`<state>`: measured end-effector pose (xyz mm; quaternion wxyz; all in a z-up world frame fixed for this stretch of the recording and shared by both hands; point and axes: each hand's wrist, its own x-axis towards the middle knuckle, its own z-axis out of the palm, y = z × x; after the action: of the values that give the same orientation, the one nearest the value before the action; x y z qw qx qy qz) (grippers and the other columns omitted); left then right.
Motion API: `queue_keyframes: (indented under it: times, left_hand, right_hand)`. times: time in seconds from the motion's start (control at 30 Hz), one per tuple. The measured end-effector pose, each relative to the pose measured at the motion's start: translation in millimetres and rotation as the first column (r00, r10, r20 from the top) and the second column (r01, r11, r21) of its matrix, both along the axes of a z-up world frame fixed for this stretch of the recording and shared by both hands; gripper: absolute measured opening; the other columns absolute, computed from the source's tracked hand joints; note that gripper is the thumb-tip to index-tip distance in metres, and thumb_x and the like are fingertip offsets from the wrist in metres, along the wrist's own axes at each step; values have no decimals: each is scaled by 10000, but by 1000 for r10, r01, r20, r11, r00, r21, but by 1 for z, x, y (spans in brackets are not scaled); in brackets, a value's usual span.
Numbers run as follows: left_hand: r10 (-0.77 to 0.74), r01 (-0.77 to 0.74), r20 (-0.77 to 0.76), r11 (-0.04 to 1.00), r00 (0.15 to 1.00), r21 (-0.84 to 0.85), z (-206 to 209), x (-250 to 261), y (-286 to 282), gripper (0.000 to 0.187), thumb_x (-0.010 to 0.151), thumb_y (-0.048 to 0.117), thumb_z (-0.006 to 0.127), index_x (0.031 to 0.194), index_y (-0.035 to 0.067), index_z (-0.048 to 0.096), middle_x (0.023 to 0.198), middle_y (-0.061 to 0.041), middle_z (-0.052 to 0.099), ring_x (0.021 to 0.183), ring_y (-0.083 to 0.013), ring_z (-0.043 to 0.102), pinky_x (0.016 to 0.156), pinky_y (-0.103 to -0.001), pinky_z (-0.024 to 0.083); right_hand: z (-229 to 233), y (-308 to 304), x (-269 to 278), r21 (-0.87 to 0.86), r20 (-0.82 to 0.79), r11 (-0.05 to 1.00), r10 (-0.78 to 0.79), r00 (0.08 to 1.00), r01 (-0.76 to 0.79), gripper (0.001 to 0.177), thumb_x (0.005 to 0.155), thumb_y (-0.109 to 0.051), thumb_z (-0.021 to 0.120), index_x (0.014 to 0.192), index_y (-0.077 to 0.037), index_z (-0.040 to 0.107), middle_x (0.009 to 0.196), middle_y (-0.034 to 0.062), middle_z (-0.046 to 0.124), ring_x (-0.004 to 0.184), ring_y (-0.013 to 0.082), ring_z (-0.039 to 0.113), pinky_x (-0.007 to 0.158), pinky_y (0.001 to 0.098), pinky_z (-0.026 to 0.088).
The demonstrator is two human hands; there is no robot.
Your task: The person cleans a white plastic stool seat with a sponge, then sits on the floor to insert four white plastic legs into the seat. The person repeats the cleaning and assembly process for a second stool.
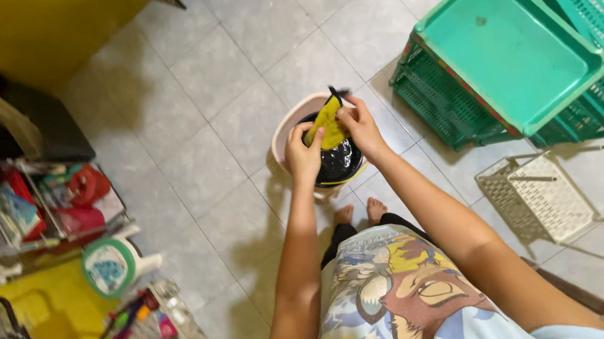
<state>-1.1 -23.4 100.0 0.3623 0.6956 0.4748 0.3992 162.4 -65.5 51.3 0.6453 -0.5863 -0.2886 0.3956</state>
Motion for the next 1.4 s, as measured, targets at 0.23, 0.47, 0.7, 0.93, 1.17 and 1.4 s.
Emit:
queue_keyframes:
  times: [0.23,0.47,0.7,0.93,1.17,1.4]
  left_hand:
    - [-11,32,138,989,990,-148,17,3,-6,197,930,168,794,995,39,660,808,-40,645,718,-144,598,676,-270,512]
    - [-360,360,254,932,898,47,11,-9,-15,240,917,156,821,1088,26,713,1090,-103,645,1054,-200,617,948,-326,502]
    - [-697,793,382,505,607,-341,-11,24,-27,508,965,424,698,1299,53,604,1253,-72,667,1213,-189,598,1074,-337,441]
    - [-189,696,716,-167,673,-698,-64,81,-92,889,933,745,505,1277,-65,625,1255,-196,696,1129,-242,698,989,-344,523]
    - [-563,550,638,-347,526,-760,-96,108,-208,533,956,200,634,1446,172,426,1204,-61,665,1030,-177,710,839,-388,593]
    - [-653,715,634,-197,415,-671,-89,178,-300,578,1002,121,636,1528,199,409,1009,-102,653,884,-191,661,748,-343,580]
  right_hand:
    - [34,-38,-55,182,650,980,-54,758,-86,421,814,-89,750,1191,-1,584,1077,164,652,975,276,650,870,368,527]
    - [20,-51,-56,99,170,993,-74,983,57,174,972,-100,645,1120,-28,589,964,17,622,876,100,603,755,261,521]
    - [43,-146,-12,-15,-184,973,-231,955,232,213,1044,-214,577,1166,-47,627,1000,0,617,901,96,573,771,237,478]
    - [92,-265,9,-12,-518,828,-484,705,560,491,1025,-262,571,1459,-42,505,1329,80,637,1156,159,626,959,303,529]
    - [61,-396,2,-111,-240,682,-724,646,723,560,958,-106,668,1476,-34,469,1363,72,614,1212,156,610,1025,329,512]
    - [14,-537,-16,-392,422,178,-837,348,903,488,969,-121,759,1399,-58,539,1209,167,666,1070,232,629,963,351,501]
